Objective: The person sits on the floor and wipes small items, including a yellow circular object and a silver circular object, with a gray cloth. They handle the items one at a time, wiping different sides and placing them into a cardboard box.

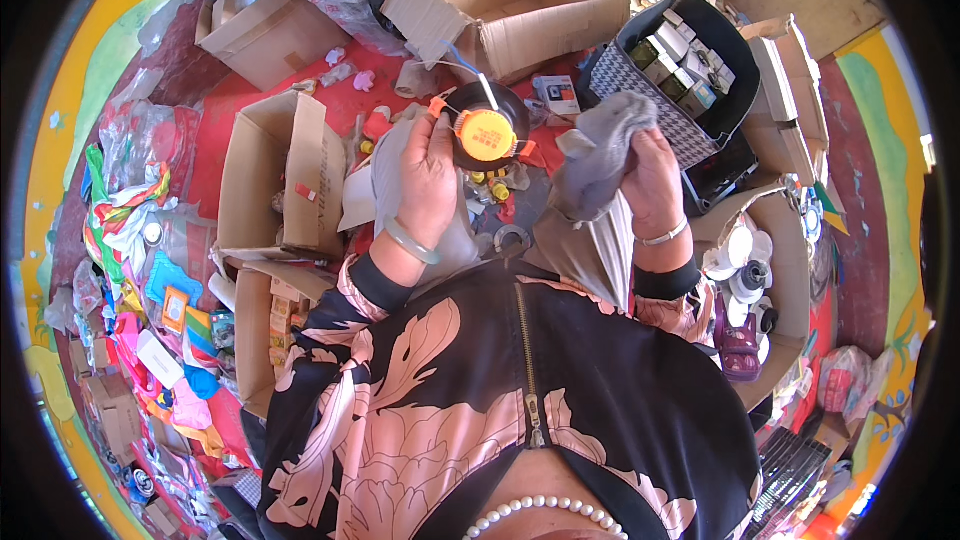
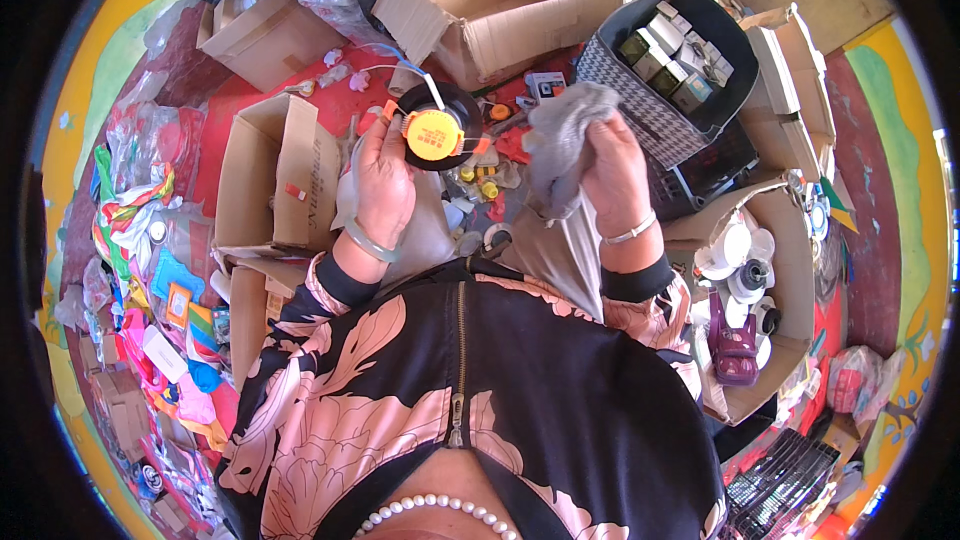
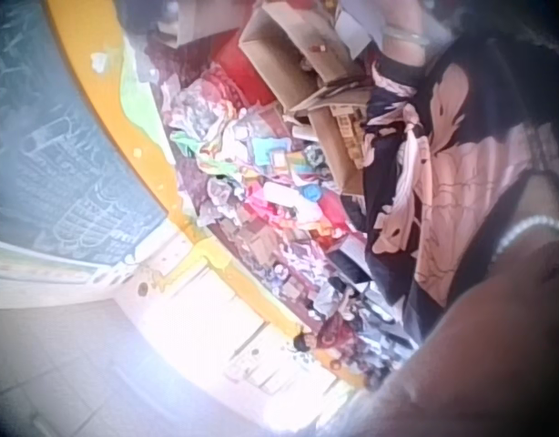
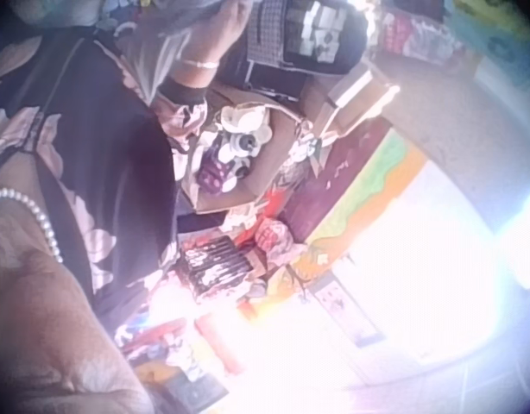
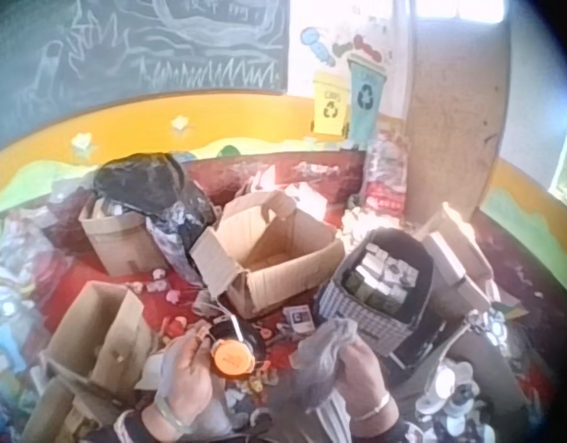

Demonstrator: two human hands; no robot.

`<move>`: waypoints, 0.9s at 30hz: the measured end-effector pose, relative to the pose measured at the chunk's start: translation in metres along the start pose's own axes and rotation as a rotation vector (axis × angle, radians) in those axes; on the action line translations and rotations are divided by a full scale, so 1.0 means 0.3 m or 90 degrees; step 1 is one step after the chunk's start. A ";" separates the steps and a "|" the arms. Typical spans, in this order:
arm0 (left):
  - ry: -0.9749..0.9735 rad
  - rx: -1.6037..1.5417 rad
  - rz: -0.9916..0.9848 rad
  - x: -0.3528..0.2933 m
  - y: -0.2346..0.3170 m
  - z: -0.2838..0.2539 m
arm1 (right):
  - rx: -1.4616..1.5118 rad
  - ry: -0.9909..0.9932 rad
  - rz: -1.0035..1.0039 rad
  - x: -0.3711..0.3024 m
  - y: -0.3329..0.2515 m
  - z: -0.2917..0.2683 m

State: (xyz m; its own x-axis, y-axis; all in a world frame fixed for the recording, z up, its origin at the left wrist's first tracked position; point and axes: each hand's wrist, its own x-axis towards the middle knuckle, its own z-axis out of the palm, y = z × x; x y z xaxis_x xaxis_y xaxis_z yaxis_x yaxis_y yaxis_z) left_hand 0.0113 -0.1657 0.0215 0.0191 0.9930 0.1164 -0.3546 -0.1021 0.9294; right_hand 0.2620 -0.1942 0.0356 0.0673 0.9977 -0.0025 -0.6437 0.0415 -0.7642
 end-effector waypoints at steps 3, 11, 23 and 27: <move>0.009 0.093 0.064 -0.018 0.011 0.050 | -0.104 0.017 0.043 -0.018 0.043 0.119; -0.061 0.232 0.137 -0.014 -0.010 0.050 | -0.161 -0.050 0.040 -0.055 0.159 0.159; -0.324 0.357 0.168 -0.055 0.017 0.069 | -0.724 -0.289 -0.076 -0.007 0.016 0.159; -0.252 0.216 0.080 -0.046 0.020 0.056 | -0.570 -0.220 0.009 -0.007 0.035 0.161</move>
State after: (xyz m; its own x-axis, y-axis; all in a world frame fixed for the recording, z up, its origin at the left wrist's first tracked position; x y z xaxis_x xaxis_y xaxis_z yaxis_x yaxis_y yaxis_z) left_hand 0.0248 -0.1810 0.0313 0.3710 0.8802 0.2961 -0.0559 -0.2971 0.9532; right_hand 0.2181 -0.1934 0.0588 -0.2570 0.9642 0.0651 0.1889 0.1162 -0.9751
